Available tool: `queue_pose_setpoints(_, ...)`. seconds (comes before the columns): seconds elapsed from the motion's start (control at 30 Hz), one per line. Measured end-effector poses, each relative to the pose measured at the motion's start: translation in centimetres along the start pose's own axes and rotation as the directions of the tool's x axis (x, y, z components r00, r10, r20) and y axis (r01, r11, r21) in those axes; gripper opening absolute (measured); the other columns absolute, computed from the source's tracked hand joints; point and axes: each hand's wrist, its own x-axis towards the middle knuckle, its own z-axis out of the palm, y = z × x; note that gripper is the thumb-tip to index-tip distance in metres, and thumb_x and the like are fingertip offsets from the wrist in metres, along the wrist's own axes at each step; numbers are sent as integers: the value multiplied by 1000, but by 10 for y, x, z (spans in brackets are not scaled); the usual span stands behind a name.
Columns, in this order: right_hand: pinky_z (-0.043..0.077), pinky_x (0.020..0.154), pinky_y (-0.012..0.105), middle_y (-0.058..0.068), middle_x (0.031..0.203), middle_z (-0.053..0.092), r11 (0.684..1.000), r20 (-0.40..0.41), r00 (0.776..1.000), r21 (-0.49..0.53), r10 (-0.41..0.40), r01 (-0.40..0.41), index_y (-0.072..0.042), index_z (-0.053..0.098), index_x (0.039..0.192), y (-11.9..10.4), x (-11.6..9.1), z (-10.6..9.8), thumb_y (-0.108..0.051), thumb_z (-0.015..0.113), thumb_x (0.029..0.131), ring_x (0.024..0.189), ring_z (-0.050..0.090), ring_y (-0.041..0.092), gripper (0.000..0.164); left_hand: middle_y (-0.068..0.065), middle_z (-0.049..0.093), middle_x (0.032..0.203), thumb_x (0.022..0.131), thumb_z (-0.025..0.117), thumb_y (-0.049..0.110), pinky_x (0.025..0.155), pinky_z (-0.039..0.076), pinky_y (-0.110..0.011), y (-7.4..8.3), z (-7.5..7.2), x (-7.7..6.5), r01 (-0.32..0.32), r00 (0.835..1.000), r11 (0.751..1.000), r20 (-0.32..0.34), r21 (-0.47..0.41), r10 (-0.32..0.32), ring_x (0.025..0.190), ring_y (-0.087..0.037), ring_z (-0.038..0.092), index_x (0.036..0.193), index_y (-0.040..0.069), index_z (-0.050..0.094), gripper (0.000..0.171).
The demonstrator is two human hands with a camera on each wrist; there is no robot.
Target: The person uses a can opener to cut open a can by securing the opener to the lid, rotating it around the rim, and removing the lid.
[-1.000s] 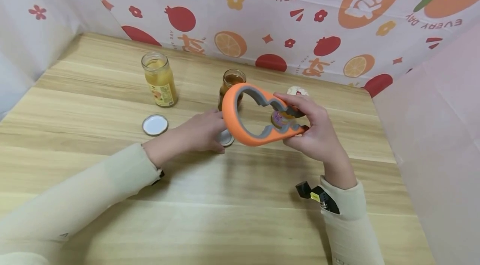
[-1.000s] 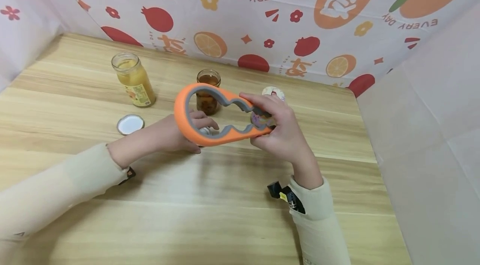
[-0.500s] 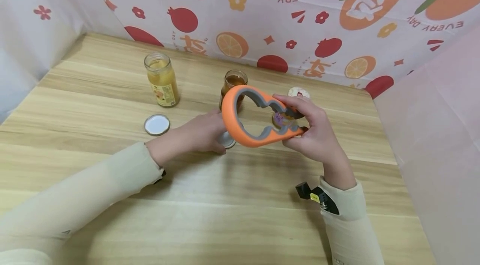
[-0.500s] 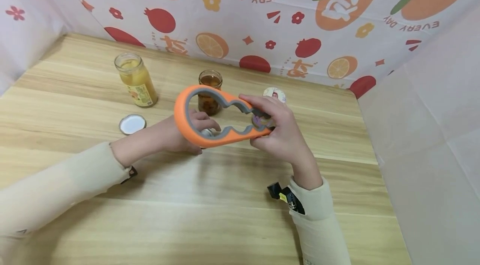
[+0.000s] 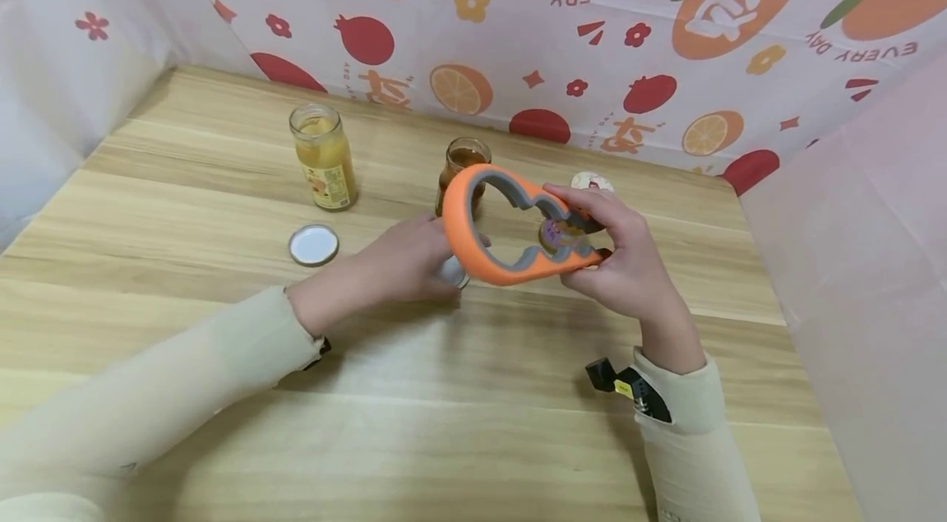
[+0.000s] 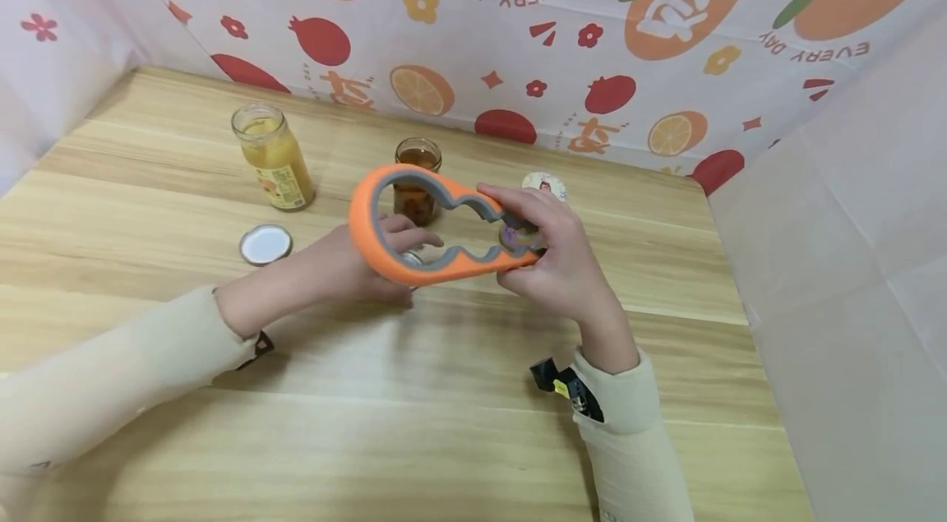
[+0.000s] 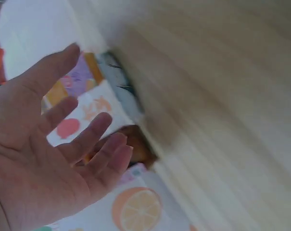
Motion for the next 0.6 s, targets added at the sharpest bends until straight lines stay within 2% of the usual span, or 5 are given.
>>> queue_pose_setpoints(0.17,46,71,29,18,104,62,1000,-32,999,1,-17,17,10,56,120,3,0,-7,21,60,57,89,54,23,64,10,56,124,78,76,37,95,40,-35,17,-1,14,-72,988,982,-144,-175,47,114,-11,47,128,24,53,57)
queue_pose_setpoints(0.27,44,70,27,21,104,62,1000,-73,997,-13,-19,18,11,55,120,4,-2,-14,21,59,57,89,54,22,64,13,52,128,79,76,35,96,40,-32,29,1,25,-106,978,928,-205,-357,33,117,-4,45,134,27,43,64)
queue_pose_setpoints(0.37,41,67,27,23,100,61,1000,-124,992,-18,-7,5,12,55,119,5,-5,-18,20,59,56,86,52,20,64,15,44,134,79,76,38,99,37,-36,38,5,32,-83,976,860,-217,-503,-33,120,-6,42,142,33,28,80)
queue_pose_setpoints(0.53,40,64,24,26,102,58,999,-178,984,31,20,-15,12,54,121,6,-6,-23,23,56,56,88,50,22,66,8,30,146,75,77,41,99,36,-46,47,10,52,-49,967,794,-229,-606,-115,125,-15,38,148,32,12,98)
queue_pose_setpoints(0.6,40,64,24,29,102,57,999,-189,982,46,25,-16,12,54,121,6,-5,-25,24,54,56,88,50,24,67,0,27,148,74,78,41,98,37,-48,48,13,63,-1,963,750,-202,-661,-177,128,-20,34,149,29,9,103)
